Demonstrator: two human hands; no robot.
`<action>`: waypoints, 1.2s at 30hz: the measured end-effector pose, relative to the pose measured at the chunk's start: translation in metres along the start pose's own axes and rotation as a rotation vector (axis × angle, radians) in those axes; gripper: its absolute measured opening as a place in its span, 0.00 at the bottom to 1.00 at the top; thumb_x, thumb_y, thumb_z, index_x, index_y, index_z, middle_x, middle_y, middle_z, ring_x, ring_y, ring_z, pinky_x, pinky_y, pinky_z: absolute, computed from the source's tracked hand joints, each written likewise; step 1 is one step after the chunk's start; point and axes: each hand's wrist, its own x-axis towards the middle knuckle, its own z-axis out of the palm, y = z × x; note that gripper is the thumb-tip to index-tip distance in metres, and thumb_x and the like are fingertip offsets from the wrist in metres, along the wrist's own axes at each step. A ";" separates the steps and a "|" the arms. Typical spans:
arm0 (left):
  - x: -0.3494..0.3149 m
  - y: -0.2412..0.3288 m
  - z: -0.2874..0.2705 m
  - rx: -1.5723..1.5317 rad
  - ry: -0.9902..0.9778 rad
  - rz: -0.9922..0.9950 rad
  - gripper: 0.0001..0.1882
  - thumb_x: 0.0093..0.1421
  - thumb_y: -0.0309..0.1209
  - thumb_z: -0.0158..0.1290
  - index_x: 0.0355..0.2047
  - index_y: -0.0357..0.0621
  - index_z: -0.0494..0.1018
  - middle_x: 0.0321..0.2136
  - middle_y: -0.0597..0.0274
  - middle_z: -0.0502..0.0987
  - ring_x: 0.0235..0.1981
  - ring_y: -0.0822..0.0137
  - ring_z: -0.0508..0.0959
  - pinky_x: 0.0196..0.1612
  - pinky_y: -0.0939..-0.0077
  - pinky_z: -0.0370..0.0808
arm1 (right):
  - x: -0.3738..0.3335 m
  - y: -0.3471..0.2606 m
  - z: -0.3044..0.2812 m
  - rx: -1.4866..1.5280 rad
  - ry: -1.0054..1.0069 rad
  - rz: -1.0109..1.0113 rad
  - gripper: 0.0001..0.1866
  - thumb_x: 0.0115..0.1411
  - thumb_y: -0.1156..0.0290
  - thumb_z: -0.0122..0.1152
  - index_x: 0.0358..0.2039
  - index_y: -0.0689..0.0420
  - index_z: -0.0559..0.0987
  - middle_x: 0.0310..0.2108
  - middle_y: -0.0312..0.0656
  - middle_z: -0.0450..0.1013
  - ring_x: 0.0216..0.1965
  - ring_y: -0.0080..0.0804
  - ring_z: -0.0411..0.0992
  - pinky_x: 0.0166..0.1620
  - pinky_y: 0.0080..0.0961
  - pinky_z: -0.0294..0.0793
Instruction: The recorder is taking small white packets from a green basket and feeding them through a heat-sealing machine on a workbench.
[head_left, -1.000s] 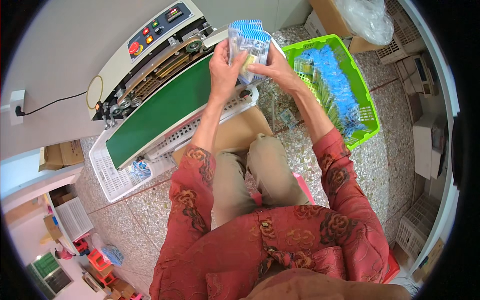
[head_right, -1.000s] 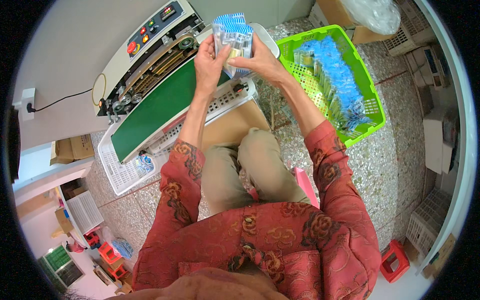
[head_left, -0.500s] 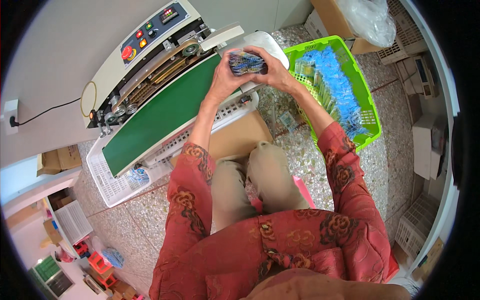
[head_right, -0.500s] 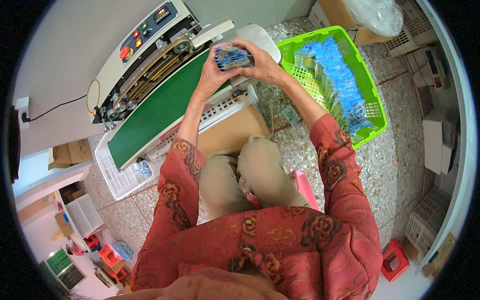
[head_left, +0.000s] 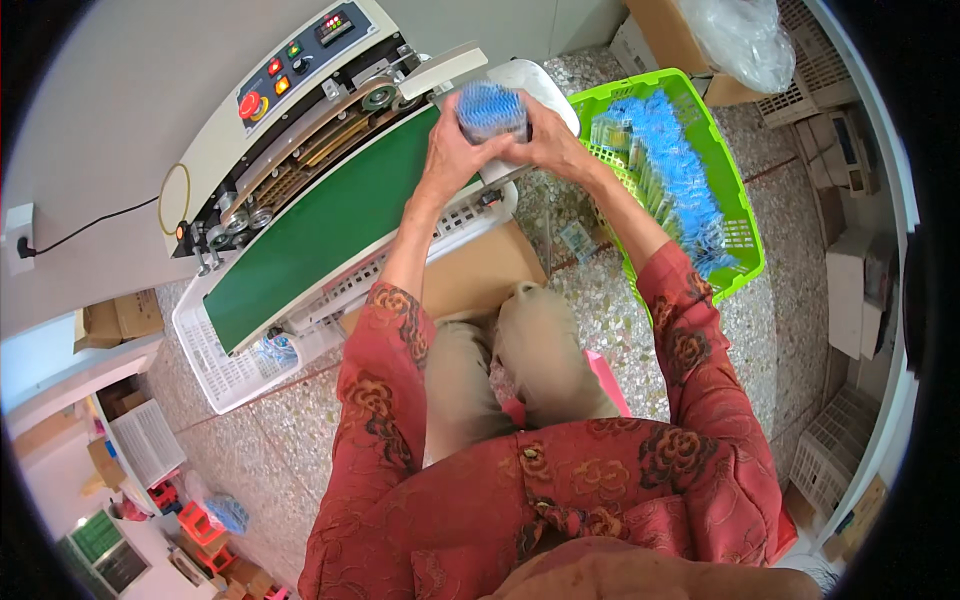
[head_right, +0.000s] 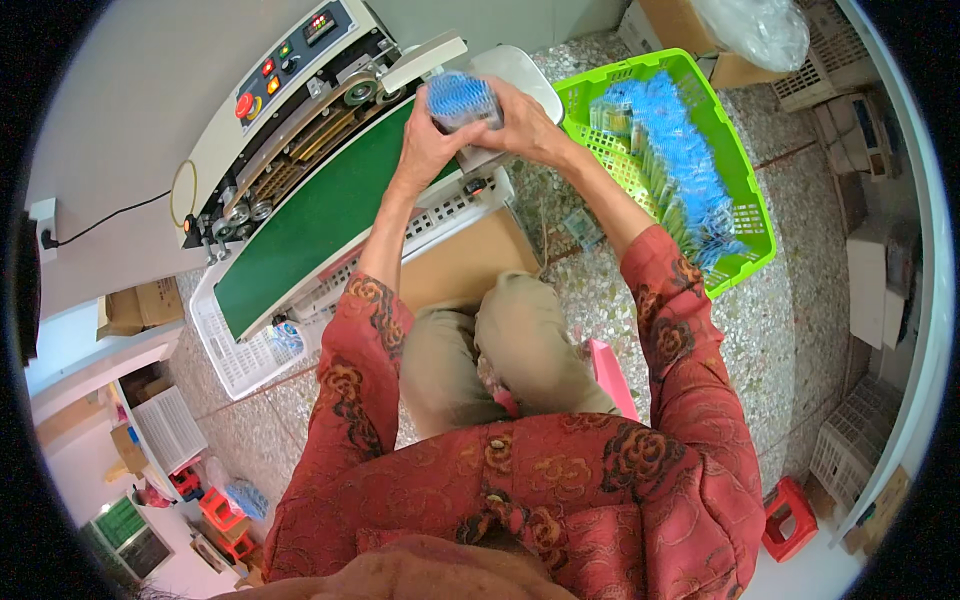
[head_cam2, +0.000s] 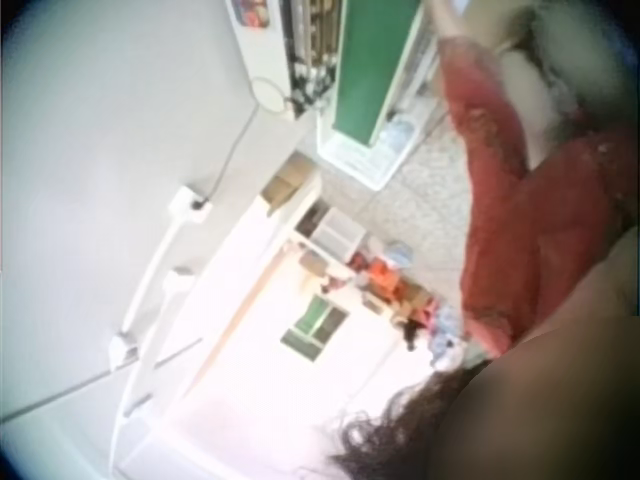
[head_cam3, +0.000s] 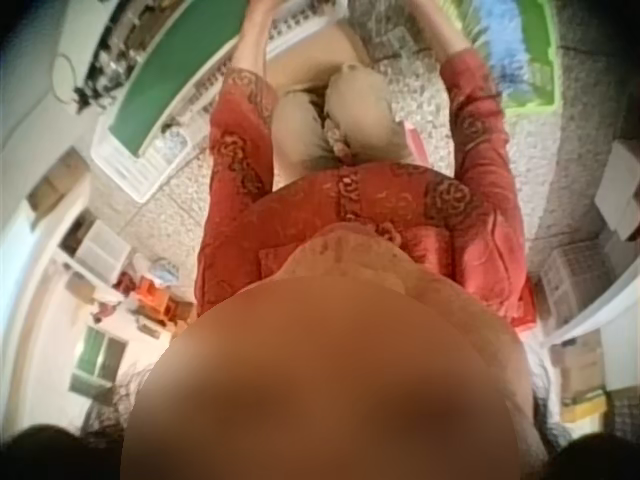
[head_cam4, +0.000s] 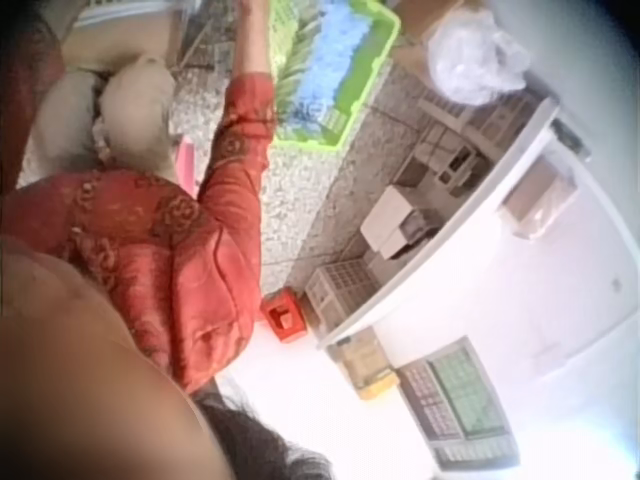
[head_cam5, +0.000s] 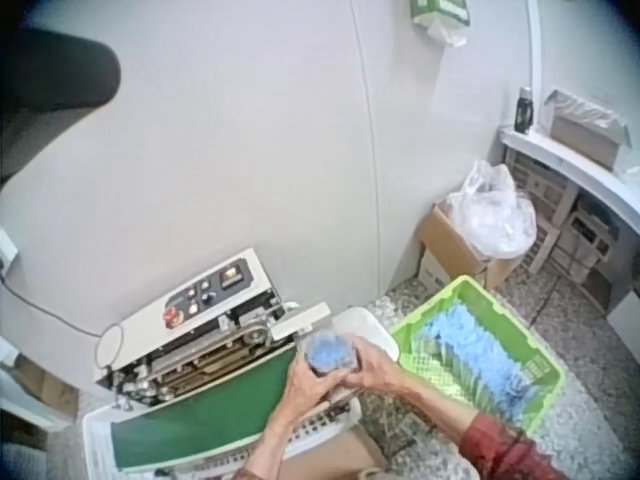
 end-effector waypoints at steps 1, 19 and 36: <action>0.000 -0.004 -0.001 0.004 0.002 0.001 0.32 0.40 0.37 0.63 0.42 0.38 0.62 0.34 0.55 0.74 0.35 0.64 0.75 0.39 0.72 0.71 | 0.003 -0.002 -0.002 -0.033 -0.019 0.034 0.30 0.42 0.69 0.62 0.47 0.61 0.64 0.38 0.42 0.68 0.40 0.29 0.67 0.45 0.25 0.65; -0.030 0.044 0.017 -0.600 0.384 -0.342 0.19 0.50 0.25 0.56 0.41 0.30 0.65 0.33 0.56 0.74 0.32 0.73 0.74 0.35 0.82 0.71 | -0.037 -0.026 0.014 0.768 0.228 0.351 0.27 0.45 0.72 0.64 0.47 0.60 0.66 0.41 0.37 0.69 0.42 0.25 0.68 0.48 0.24 0.64; -0.058 0.082 0.010 0.019 0.460 -0.184 0.14 0.42 0.28 0.61 0.30 0.40 0.71 0.28 0.62 0.72 0.24 0.70 0.71 0.26 0.78 0.69 | -0.049 -0.058 0.021 1.062 0.296 0.280 0.19 0.48 0.74 0.61 0.41 0.62 0.69 0.38 0.40 0.71 0.38 0.26 0.70 0.43 0.24 0.70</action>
